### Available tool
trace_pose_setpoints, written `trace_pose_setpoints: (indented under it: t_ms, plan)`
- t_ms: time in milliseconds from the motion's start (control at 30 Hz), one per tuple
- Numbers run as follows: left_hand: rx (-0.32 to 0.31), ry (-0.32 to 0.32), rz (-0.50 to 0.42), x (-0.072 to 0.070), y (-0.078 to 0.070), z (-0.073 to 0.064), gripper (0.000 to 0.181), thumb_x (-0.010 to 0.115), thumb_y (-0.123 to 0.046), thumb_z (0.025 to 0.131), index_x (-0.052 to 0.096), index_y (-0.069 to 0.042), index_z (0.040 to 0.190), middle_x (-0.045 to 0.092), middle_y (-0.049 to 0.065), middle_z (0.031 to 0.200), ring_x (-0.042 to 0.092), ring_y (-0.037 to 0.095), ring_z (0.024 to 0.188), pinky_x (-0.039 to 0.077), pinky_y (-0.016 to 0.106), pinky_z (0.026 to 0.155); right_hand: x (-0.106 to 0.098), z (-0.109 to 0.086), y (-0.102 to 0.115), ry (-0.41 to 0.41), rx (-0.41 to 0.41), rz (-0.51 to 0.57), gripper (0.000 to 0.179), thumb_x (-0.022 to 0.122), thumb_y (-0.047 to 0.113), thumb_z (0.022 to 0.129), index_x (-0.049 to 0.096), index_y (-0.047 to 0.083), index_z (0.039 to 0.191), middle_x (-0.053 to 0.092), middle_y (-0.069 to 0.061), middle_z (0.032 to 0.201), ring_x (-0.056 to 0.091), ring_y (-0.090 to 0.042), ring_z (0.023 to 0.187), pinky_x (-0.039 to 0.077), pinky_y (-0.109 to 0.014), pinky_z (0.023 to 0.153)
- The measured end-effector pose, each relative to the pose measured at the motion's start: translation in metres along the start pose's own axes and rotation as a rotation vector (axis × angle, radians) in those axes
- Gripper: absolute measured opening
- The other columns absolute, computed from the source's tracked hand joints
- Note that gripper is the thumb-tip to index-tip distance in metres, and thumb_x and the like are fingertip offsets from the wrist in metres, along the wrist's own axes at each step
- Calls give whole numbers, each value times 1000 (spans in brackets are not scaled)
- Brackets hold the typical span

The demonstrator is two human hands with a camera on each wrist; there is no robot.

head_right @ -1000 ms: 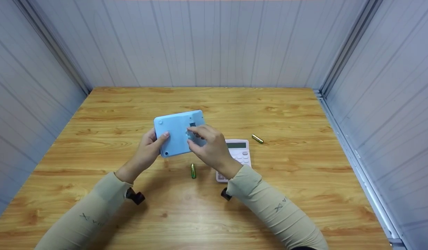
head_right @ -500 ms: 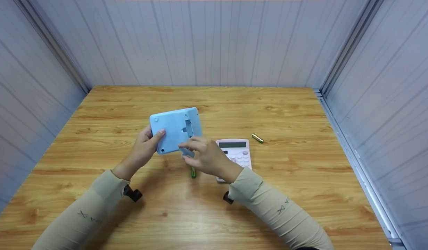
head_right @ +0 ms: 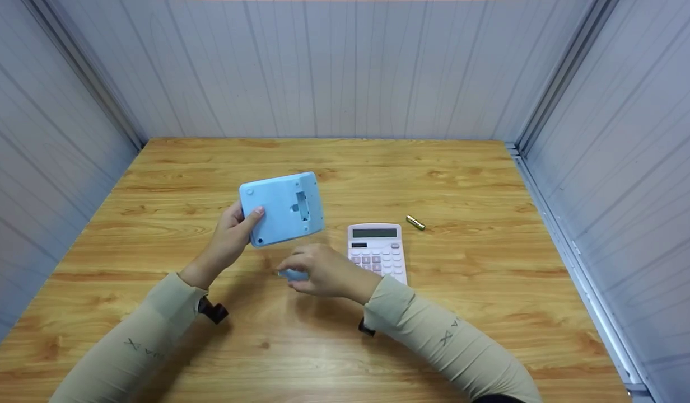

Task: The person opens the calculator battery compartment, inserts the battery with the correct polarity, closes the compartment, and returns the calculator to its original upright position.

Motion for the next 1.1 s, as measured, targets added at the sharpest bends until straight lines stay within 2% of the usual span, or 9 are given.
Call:
trace_pose_setpoints:
  t_ms: [267, 567, 800, 1100]
  plan:
    - [8, -8, 3, 0, 0, 1, 42, 51, -15, 116, 50, 2, 154, 68, 25, 143, 71, 40, 129, 63, 54, 102, 34, -3, -6, 198, 91, -23, 27, 81, 13, 98, 80, 9, 125, 78, -6, 117, 74, -19, 102, 64, -30, 92]
    - [6, -12, 1, 1, 0, 0, 44, 51, -15, 116, 49, 1, 156, 67, 24, 145, 70, 39, 130, 62, 55, 103, 64, -6, -13, 353, 176, -73, 31, 78, 21, 102, 78, 15, 132, 76, -4, 127, 71, -20, 116, 61, -35, 102]
    - [14, -9, -7, 0, 0, -1, 43, 52, -14, 115, 50, 1, 156, 68, 24, 143, 71, 38, 128, 63, 53, 102, 74, -1, -13, 378, 161, -114, 28, 74, 21, 105, 78, 12, 131, 77, -6, 121, 72, -21, 112, 61, -36, 100]
    - [-2, -14, -9, 0, 1, -1, 42, 52, -13, 115, 51, 2, 154, 69, 24, 142, 72, 36, 126, 64, 51, 101, 79, 4, -14, 363, 132, -162, 25, 75, 21, 104, 80, 12, 127, 77, -6, 117, 73, -22, 110, 60, -37, 99]
Point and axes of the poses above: each hand's wrist, its own z-axis towards the middle knuckle, its own x-axis out of the palm, y = z × x, the point moved 10 cm from there along z, towards the middle knuckle
